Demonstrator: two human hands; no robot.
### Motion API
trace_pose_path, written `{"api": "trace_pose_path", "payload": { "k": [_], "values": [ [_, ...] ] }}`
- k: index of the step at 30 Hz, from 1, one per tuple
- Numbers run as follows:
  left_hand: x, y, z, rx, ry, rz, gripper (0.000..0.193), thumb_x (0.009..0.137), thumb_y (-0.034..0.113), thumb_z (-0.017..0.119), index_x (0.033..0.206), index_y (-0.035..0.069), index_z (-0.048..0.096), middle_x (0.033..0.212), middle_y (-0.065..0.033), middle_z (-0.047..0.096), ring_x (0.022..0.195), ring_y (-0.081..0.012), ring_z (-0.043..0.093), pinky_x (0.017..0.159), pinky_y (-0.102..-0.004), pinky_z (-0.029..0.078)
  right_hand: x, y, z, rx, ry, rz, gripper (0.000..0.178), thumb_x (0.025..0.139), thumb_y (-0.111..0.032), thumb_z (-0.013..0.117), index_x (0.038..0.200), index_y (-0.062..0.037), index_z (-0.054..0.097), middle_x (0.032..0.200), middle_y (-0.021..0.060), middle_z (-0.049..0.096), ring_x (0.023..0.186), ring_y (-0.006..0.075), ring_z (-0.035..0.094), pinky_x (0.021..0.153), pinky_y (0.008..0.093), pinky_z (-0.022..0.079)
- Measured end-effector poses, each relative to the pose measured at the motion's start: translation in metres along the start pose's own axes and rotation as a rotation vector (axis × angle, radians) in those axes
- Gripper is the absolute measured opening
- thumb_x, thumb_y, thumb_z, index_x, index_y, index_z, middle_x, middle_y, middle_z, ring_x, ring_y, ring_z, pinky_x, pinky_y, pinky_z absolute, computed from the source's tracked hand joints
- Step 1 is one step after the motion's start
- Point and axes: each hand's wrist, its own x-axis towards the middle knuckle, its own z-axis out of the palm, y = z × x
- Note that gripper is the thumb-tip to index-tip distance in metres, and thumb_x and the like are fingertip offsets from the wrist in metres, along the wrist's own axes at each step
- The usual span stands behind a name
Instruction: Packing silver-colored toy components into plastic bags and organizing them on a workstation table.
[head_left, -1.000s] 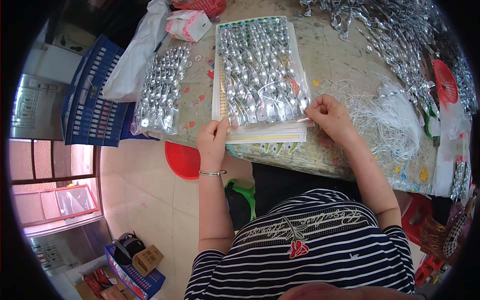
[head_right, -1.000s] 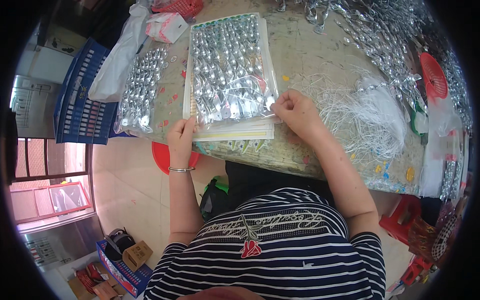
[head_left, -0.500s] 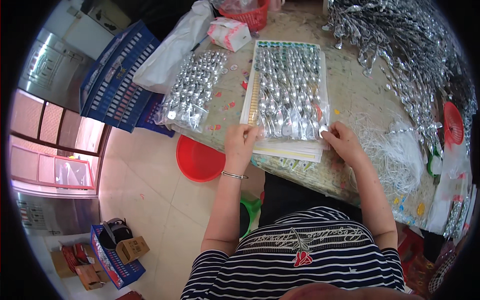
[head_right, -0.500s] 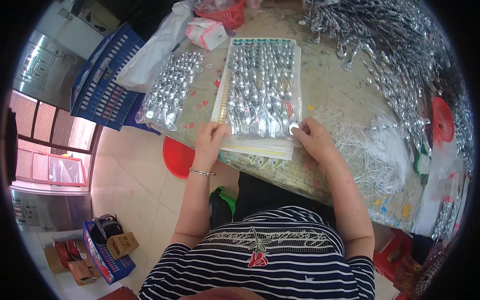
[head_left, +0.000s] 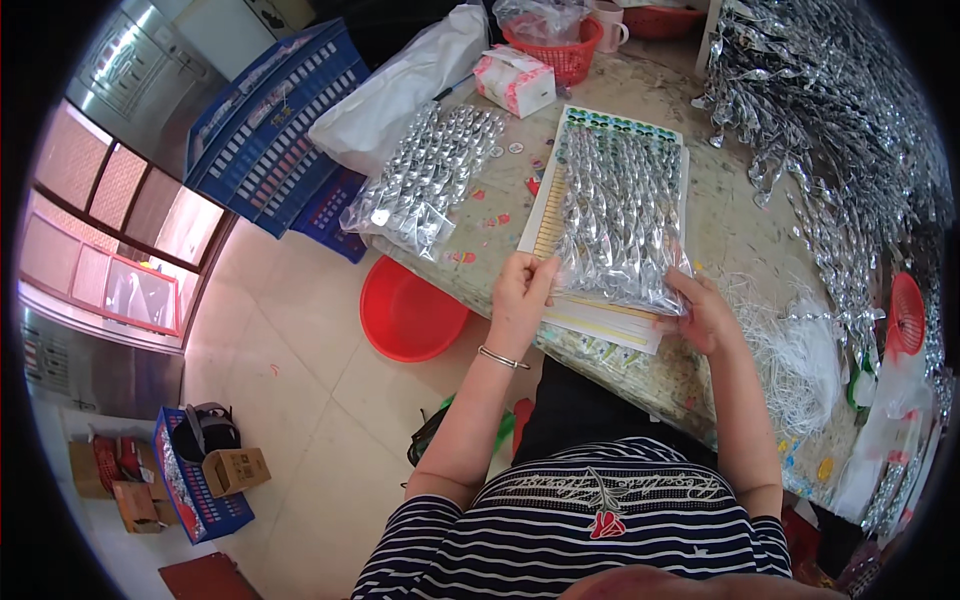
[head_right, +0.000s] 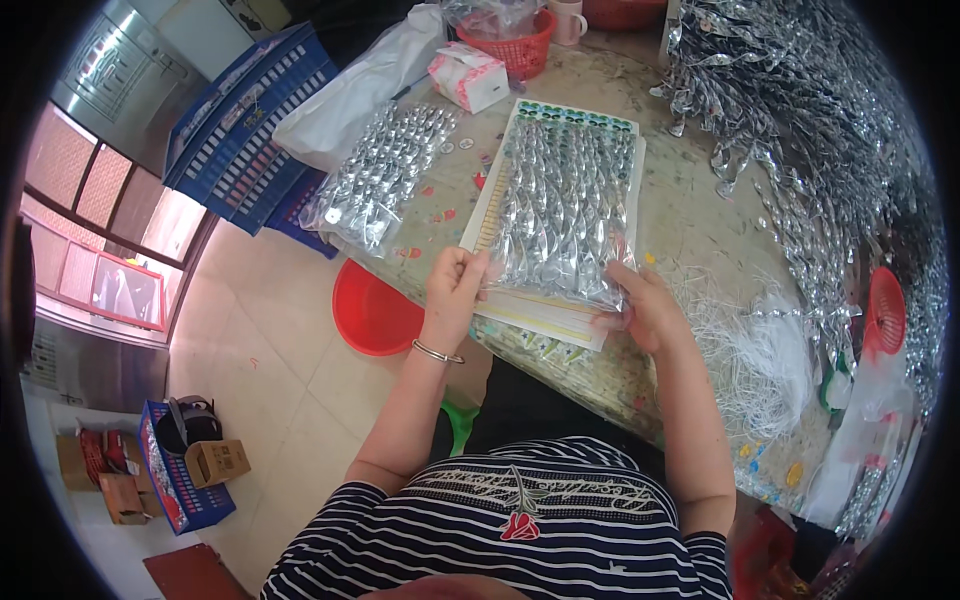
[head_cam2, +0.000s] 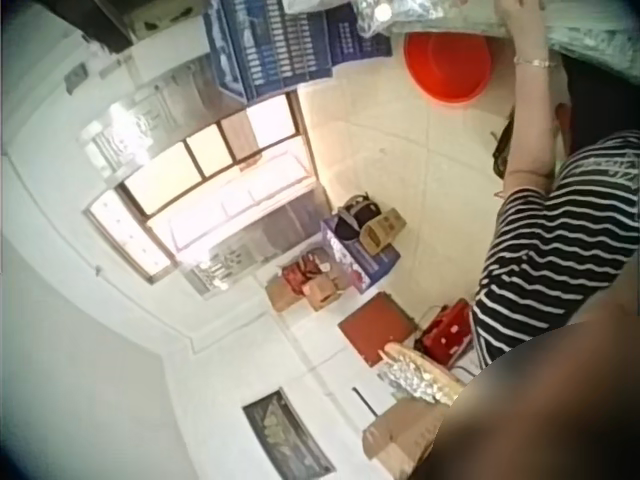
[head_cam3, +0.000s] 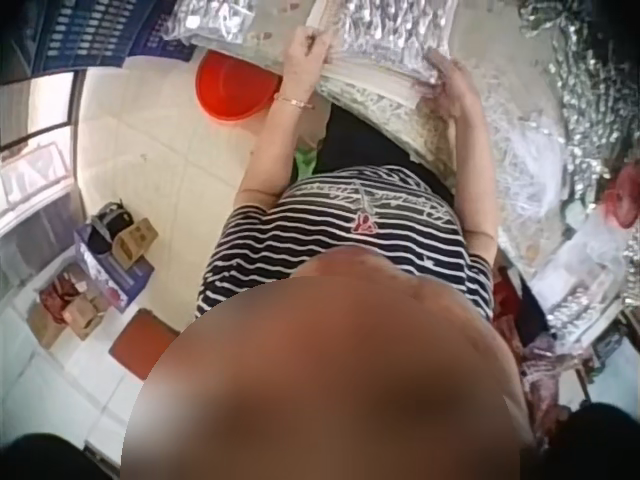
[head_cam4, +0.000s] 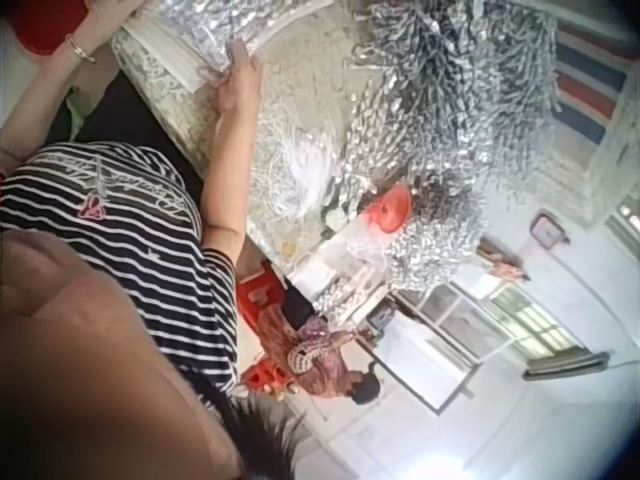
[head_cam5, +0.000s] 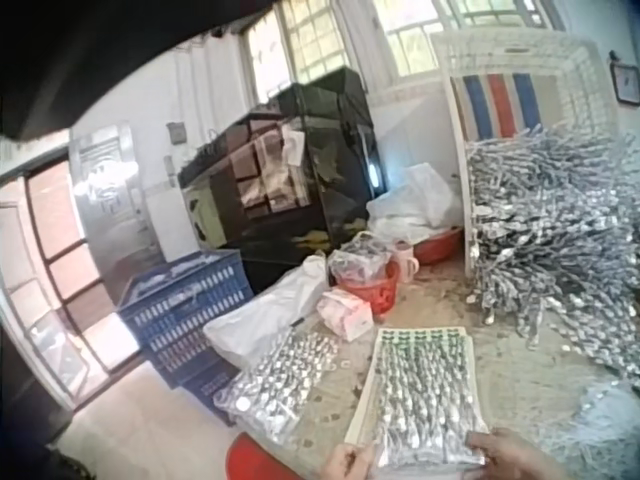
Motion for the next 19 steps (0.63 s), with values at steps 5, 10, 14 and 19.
{"api": "trace_pose_path", "payload": {
  "k": [5,10,14,19],
  "values": [
    [-0.008,0.017,-0.006,-0.105,0.061,0.054,0.020,0.095,0.022,0.058,0.085,0.008,0.049,0.068,0.0035,0.051,0.055,-0.0019,0.044,0.049,-0.0182,0.036,-0.012,0.001,0.006,0.048,-0.062,-0.087,0.022,0.091,-0.020,0.061,0.101,0.0001,0.058,0.082,0.0036,0.062,0.072,0.0126,0.061,0.056,0.0266,0.048],
    [-0.015,0.048,-0.031,-0.224,0.183,0.262,0.013,0.097,0.016,0.053,0.087,0.007,0.051,0.071,0.0052,0.047,0.060,-0.0009,0.039,0.052,-0.0190,0.033,-0.039,-0.020,0.043,-0.197,-0.170,-0.243,0.032,0.091,-0.028,0.060,0.101,0.0026,0.061,0.089,0.0021,0.060,0.080,0.0097,0.053,0.072,0.0252,0.042],
    [-0.001,0.050,-0.081,-0.114,0.422,0.442,0.014,0.097,0.017,0.051,0.089,0.007,0.054,0.076,0.0031,0.050,0.068,-0.0029,0.044,0.061,-0.0212,0.037,-0.024,-0.040,0.100,-0.223,-0.311,-0.246,0.028,0.092,-0.022,0.060,0.104,0.0035,0.060,0.097,0.0054,0.062,0.087,0.0112,0.057,0.078,0.0277,0.045],
    [0.042,0.068,-0.152,-0.236,0.592,0.500,0.012,0.095,0.014,0.054,0.087,0.006,0.051,0.080,0.0035,0.047,0.070,-0.0048,0.040,0.064,-0.0199,0.034,0.029,-0.058,0.195,-0.173,-0.488,-0.245,0.038,0.092,-0.027,0.061,0.112,0.0049,0.057,0.102,0.0077,0.062,0.093,0.0137,0.057,0.082,0.0289,0.046]
  ]
}}
